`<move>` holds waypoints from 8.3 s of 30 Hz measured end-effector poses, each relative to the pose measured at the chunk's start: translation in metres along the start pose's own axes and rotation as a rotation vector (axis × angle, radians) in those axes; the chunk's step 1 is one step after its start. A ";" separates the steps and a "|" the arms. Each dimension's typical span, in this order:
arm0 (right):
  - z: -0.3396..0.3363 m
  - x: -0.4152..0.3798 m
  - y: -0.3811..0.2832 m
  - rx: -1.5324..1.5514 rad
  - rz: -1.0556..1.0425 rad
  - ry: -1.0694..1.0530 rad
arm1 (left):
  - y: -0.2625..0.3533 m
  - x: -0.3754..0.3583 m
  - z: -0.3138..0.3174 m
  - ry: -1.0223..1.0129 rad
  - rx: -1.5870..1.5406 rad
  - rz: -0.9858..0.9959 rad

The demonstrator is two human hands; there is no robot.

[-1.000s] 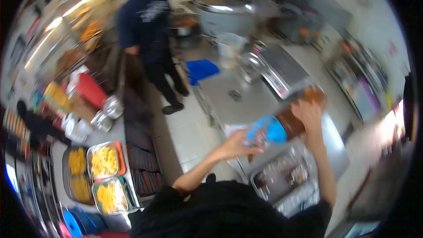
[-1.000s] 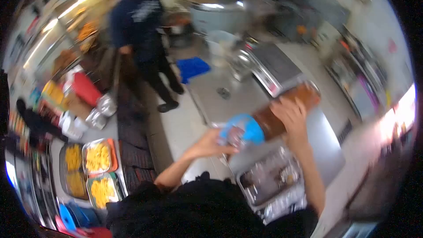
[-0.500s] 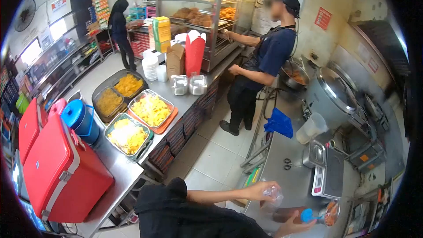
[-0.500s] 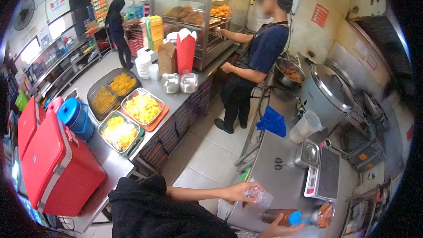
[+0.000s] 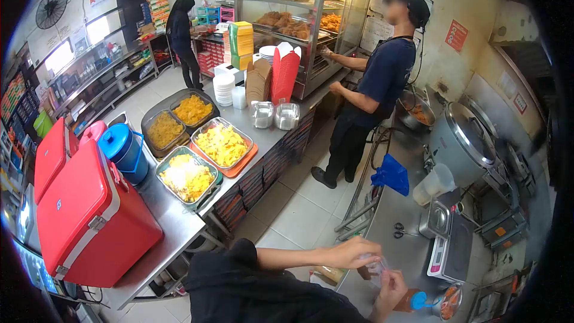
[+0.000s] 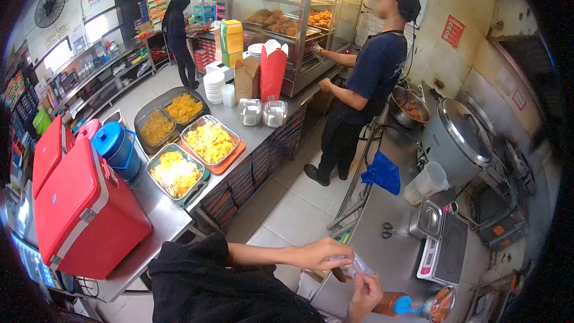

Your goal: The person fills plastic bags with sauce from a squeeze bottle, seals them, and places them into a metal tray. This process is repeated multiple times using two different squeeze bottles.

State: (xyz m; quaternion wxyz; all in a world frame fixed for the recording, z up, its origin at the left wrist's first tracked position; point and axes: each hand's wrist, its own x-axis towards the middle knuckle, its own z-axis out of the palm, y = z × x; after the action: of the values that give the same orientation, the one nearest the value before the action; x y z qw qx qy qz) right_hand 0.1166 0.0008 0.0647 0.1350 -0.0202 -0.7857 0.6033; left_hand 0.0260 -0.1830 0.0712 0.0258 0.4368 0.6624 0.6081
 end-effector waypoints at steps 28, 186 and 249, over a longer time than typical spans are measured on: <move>0.033 0.010 -0.028 0.033 -0.322 0.182 | 0.023 0.012 -0.004 0.013 -0.067 0.227; -0.031 -0.060 -0.047 -0.240 -0.190 0.276 | 0.031 0.029 0.044 -0.235 -0.053 0.270; 0.035 -0.030 -0.021 -0.399 -0.018 0.258 | -0.027 -0.002 -0.019 -0.223 -0.160 0.058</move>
State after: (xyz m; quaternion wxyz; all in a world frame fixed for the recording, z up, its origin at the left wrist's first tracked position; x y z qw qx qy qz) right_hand 0.1401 -0.0440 0.0711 0.2330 -0.1162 -0.8659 0.4271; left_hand 0.0015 -0.1959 0.0525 0.1166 0.5172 0.5919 0.6071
